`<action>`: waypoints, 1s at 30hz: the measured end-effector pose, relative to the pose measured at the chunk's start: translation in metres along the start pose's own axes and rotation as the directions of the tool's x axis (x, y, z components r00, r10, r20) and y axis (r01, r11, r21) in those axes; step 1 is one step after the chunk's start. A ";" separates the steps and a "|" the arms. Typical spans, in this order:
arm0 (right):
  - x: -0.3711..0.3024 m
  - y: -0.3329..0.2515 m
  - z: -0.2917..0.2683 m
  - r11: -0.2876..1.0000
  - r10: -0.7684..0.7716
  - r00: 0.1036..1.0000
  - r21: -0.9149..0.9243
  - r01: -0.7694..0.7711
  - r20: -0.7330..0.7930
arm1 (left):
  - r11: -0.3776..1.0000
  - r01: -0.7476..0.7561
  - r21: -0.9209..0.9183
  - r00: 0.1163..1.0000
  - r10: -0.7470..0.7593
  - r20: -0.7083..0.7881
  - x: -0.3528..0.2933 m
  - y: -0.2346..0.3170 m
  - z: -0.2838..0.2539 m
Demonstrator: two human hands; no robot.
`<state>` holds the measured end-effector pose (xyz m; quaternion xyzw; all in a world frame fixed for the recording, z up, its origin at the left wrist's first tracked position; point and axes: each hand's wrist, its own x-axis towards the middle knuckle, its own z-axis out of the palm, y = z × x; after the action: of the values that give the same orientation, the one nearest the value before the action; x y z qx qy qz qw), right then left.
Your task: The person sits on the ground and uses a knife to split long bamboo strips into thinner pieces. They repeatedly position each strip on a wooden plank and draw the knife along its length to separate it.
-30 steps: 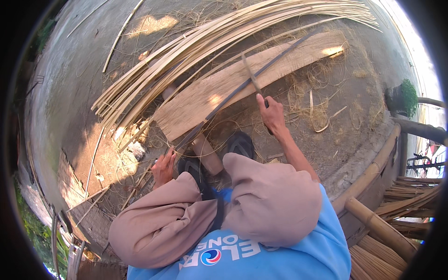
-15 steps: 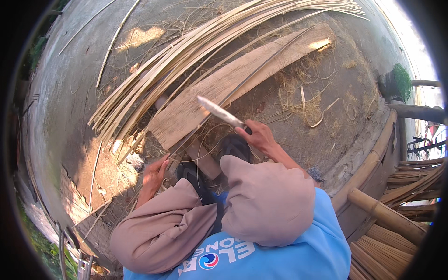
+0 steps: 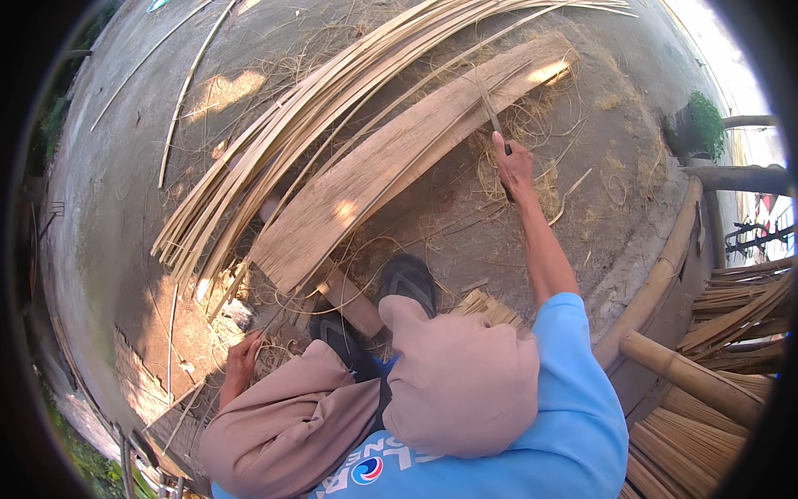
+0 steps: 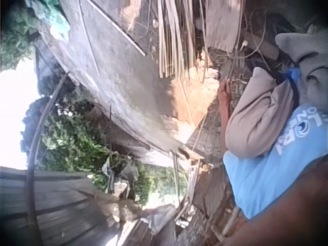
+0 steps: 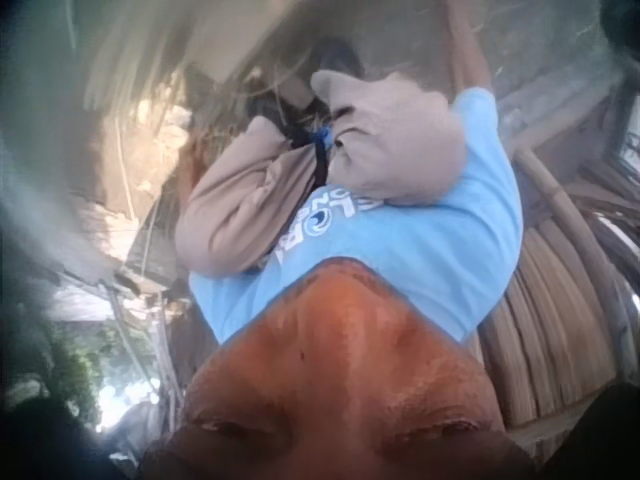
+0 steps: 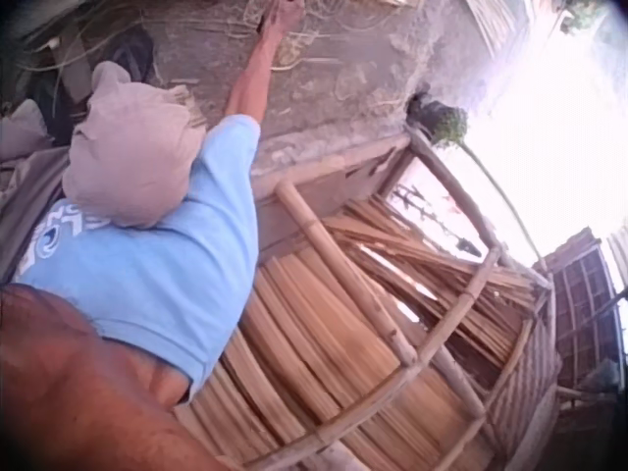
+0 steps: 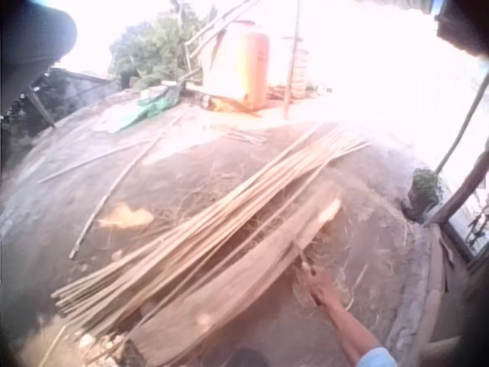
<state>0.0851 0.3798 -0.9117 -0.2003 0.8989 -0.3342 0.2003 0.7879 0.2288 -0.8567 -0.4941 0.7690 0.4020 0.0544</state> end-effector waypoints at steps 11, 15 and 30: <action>0.108 0.040 -0.085 0.988 0.076 0.974 -0.115 -0.103 -0.215 | 0.995 -0.051 0.086 0.999 0.050 0.004 -0.011 -0.005 -0.008; 0.107 0.022 -0.079 0.985 0.082 0.963 -0.124 -0.117 -0.257 | 0.982 0.188 0.025 0.957 -0.189 0.219 -0.016 -0.001 -0.010; -0.217 -0.074 0.077 0.852 -0.435 0.744 -0.036 0.523 0.506 | 0.911 0.001 0.413 0.953 0.125 -0.277 0.073 0.135 0.108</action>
<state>0.3227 0.3951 -0.8658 -0.5183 0.7638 -0.2337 0.3055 0.6083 0.2742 -0.8880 -0.5016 0.8506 0.1550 0.0273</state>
